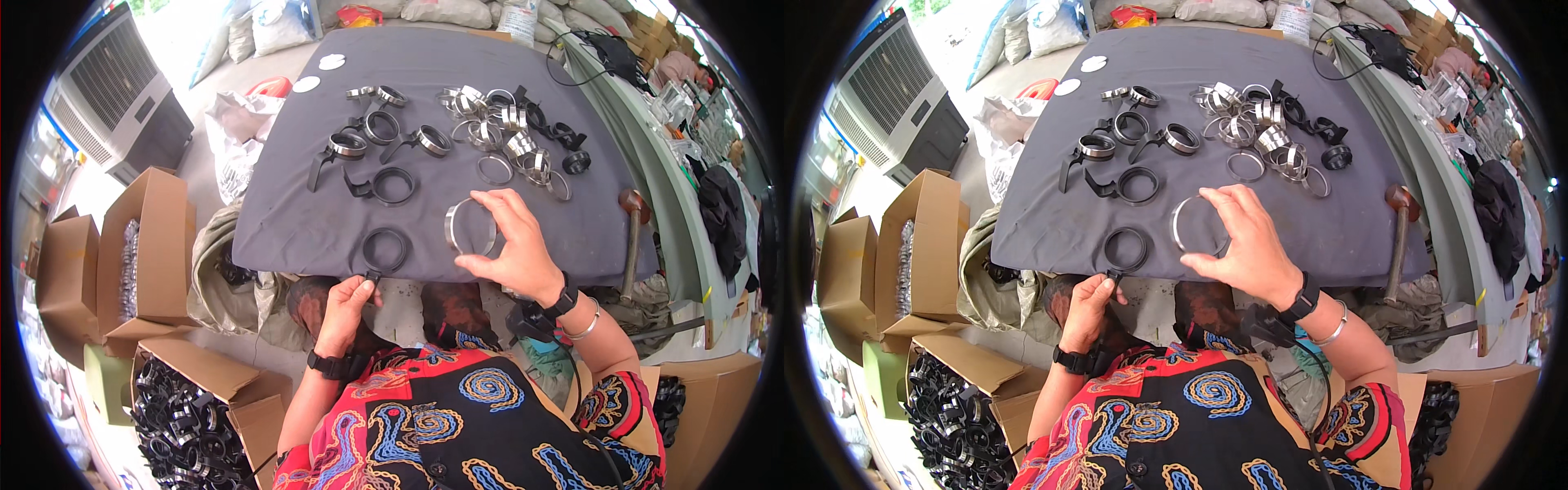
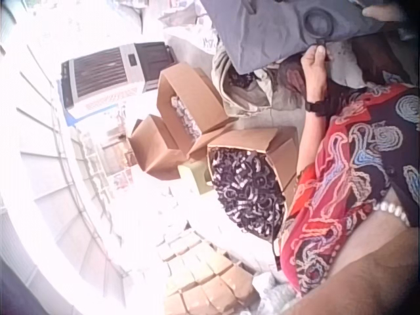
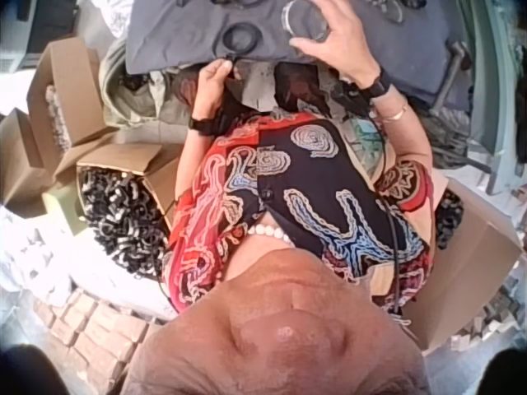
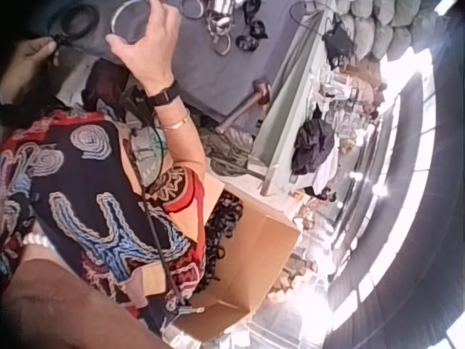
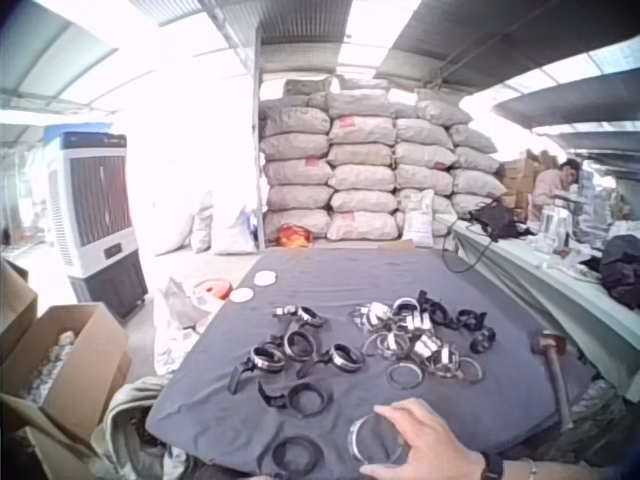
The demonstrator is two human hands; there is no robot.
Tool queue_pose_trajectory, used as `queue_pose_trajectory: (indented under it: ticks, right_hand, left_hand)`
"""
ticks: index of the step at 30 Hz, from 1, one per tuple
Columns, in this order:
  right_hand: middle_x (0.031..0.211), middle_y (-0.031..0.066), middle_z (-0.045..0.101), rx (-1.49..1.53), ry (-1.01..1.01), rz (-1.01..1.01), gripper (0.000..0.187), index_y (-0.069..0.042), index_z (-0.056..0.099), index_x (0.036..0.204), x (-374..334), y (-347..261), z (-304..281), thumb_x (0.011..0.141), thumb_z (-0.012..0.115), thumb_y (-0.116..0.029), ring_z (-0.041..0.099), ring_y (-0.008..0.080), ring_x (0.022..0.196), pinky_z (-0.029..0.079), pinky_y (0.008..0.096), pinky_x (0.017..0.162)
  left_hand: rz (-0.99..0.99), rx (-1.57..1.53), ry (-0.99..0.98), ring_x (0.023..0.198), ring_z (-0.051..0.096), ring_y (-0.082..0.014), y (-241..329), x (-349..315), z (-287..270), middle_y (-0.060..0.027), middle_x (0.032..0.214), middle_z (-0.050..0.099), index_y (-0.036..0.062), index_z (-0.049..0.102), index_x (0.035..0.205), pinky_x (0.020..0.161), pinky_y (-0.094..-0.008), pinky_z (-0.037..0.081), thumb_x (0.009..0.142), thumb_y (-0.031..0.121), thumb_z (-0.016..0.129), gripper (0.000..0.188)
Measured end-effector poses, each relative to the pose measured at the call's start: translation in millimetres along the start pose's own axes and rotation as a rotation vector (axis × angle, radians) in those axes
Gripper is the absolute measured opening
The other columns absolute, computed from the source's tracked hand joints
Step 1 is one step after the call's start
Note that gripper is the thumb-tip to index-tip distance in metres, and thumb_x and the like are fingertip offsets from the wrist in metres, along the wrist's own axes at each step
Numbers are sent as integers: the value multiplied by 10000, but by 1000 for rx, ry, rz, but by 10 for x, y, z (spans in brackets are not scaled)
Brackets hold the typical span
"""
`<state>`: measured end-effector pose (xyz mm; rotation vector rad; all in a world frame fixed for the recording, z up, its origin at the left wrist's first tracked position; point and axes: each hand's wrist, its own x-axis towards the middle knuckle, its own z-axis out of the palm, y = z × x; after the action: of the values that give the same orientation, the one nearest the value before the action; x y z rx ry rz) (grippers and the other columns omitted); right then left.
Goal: Assembling metal rings into plastic pipe clamps and sorting them.
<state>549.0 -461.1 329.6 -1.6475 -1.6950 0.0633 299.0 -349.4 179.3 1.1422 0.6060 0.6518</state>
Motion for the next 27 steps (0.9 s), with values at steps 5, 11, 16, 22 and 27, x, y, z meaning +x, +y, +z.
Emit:
queue_pose_trajectory:
  ticks: [5, 11, 16, 22, 27]
  right_hand:
    - [897, 205, 576, -456, -93, 327, 622, 15, 604, 1091, -14, 300, 114, 684, 735, -436, 600, 321, 847, 498, 415, 721]
    - [872, 193, 601, -708, -330, 537, 628, 6, 588, 947, 39, 539, 144, 731, 664, -578, 634, 350, 791, 511, 459, 704]
    - [1101, 214, 593, -671, -418, 480, 518, -20, 570, 1143, 102, 559, -111, 782, 671, -378, 607, 359, 985, 501, 429, 816]
    - [1469, 174, 336, -458, -792, -54, 788, -141, 425, 1390, 115, 762, -127, 639, 539, 69, 396, 367, 1278, 402, 401, 1005]
    - [1470, 165, 338, -313, -723, 43, 828, -126, 403, 1403, 108, 790, -189, 611, 542, 70, 353, 344, 1318, 366, 455, 1032]
  left_hand:
    - [18, 2, -4, 720, 559, -116, -14, 2, 5, -39, 730, 625, 25, 613, 802, 759, -275, 422, 944, 190, 556, 225]
    - [33, 30, -1, 677, 545, -107, 22, -2, 32, -48, 726, 625, 28, 615, 802, 656, -241, 383, 941, 217, 562, 241]
    - [33, 28, 4, 659, 525, -87, 31, -14, 17, -45, 723, 634, 37, 618, 797, 641, -230, 368, 940, 232, 561, 248]
    - [11, 67, 2, 640, 495, -61, 83, -19, 28, -35, 712, 641, 55, 621, 792, 618, -216, 346, 939, 246, 563, 248]
    - [-2, 46, -10, 719, 552, -106, 62, -13, 13, -29, 719, 625, 24, 620, 797, 775, -270, 422, 937, 198, 567, 230]
